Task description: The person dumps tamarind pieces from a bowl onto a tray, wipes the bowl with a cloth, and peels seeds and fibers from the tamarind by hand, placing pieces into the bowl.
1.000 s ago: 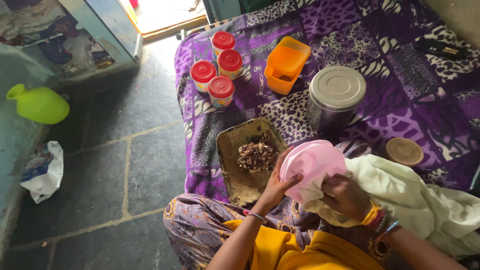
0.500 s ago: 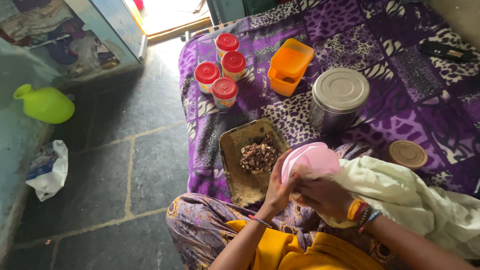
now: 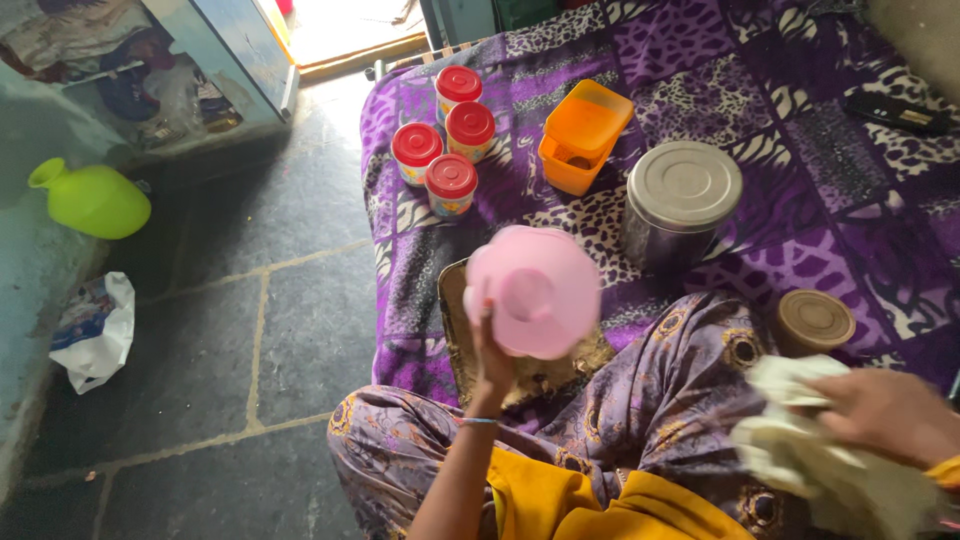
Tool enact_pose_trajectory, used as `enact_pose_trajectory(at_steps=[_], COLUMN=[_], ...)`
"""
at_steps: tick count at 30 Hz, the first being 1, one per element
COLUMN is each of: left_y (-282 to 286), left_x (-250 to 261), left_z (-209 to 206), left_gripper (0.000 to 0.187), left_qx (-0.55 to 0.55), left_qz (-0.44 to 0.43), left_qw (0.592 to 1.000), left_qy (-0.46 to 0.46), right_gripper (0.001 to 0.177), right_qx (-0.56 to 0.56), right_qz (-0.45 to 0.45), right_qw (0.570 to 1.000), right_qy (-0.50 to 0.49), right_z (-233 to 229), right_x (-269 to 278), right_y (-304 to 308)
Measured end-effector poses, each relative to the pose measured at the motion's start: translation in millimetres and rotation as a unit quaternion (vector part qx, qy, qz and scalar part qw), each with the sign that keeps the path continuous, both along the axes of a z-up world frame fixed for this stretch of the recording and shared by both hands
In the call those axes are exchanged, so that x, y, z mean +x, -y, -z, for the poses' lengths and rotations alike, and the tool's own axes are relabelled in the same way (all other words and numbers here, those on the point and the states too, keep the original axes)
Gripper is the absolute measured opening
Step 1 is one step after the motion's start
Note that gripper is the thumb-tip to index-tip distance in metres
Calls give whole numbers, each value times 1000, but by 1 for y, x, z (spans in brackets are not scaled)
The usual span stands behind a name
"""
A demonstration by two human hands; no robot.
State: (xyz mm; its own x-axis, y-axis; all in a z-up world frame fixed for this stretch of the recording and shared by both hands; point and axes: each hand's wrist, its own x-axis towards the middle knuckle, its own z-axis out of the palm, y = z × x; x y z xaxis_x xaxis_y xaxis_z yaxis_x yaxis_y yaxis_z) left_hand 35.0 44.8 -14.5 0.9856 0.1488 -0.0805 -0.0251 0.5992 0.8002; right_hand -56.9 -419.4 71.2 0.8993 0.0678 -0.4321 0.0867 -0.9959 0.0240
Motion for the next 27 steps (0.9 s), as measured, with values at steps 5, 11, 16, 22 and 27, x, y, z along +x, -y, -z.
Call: enact_pose_trajectory(at_steps=[5, 11, 16, 22, 27], left_y=[-30, -26, -33, -42, -41], left_x=[8, 6, 8, 12, 24], left_z=[-20, -35, -21, 5, 13], left_gripper=[73, 71, 73, 72, 70], left_qx=[-72, -87, -68, -59, -53], left_qz=[-71, -44, -55, -89, -77], left_qw=[994, 994, 995, 994, 995], left_qy=[48, 52, 37, 29, -31], right_gripper=[55, 58, 100, 92, 74], right_qx=[-27, 241, 670, 822, 844], right_qz=[113, 26, 345, 372, 279], right_qw=[991, 939, 655, 432, 452], right_qy=[74, 244, -56, -1, 78], right_z=[-41, -35, 66, 154, 187], right_x=[-32, 49, 175, 269, 295], right_y=[34, -46, -122, -152, -136])
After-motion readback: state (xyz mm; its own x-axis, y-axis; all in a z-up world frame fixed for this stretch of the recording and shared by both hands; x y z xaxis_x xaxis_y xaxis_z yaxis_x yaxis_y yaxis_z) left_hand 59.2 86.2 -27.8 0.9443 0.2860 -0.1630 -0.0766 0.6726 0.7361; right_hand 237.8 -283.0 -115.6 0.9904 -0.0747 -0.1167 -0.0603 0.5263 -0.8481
